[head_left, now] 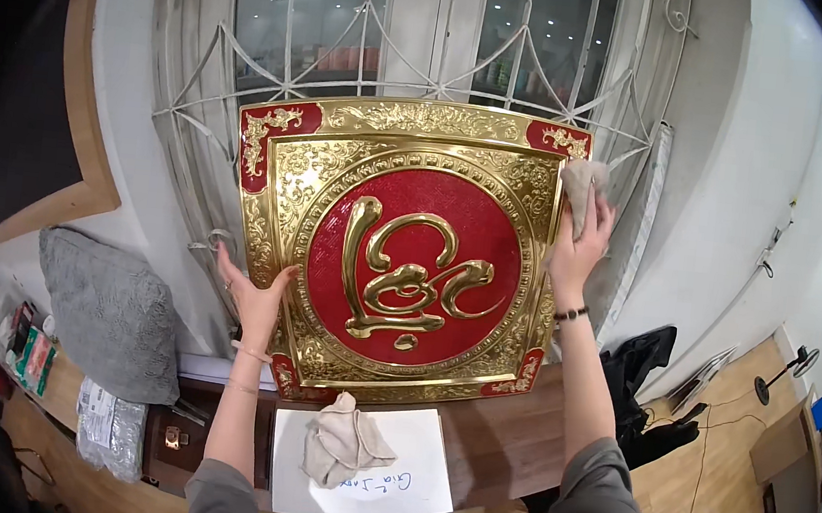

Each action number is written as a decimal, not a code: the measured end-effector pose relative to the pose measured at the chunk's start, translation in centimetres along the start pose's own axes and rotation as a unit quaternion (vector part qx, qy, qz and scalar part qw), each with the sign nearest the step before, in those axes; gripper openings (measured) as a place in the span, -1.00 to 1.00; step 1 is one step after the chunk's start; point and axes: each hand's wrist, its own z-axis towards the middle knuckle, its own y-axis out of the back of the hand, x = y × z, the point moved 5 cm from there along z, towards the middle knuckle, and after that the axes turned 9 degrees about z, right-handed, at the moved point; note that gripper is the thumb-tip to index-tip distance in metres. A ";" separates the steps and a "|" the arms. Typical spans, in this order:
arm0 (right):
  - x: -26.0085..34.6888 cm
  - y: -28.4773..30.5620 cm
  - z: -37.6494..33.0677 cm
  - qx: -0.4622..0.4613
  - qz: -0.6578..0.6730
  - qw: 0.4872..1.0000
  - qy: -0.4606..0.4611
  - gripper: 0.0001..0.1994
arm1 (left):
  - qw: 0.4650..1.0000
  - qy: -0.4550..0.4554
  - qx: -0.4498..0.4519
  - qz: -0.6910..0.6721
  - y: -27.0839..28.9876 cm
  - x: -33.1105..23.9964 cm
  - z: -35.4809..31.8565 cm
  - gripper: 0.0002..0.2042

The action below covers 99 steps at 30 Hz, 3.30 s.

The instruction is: Cleaning a decorative gold plaque and several folders with a cloth.

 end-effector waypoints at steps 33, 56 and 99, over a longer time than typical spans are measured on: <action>4.4 -15.5 4.1 -0.069 -0.192 0.961 0.185 -0.49 | 0.994 0.077 0.075 0.021 -4.0 2.6 -1.2 -0.06; 20.6 -32.4 -8.9 0.230 -0.045 0.853 0.466 -0.54 | 0.995 0.018 0.090 -0.047 -3.3 2.6 -0.5 -0.16; 11.6 -23.9 -22.8 0.497 0.011 0.700 0.513 -0.51 | 0.706 0.318 0.213 -0.596 -5.6 7.8 -0.9 -0.10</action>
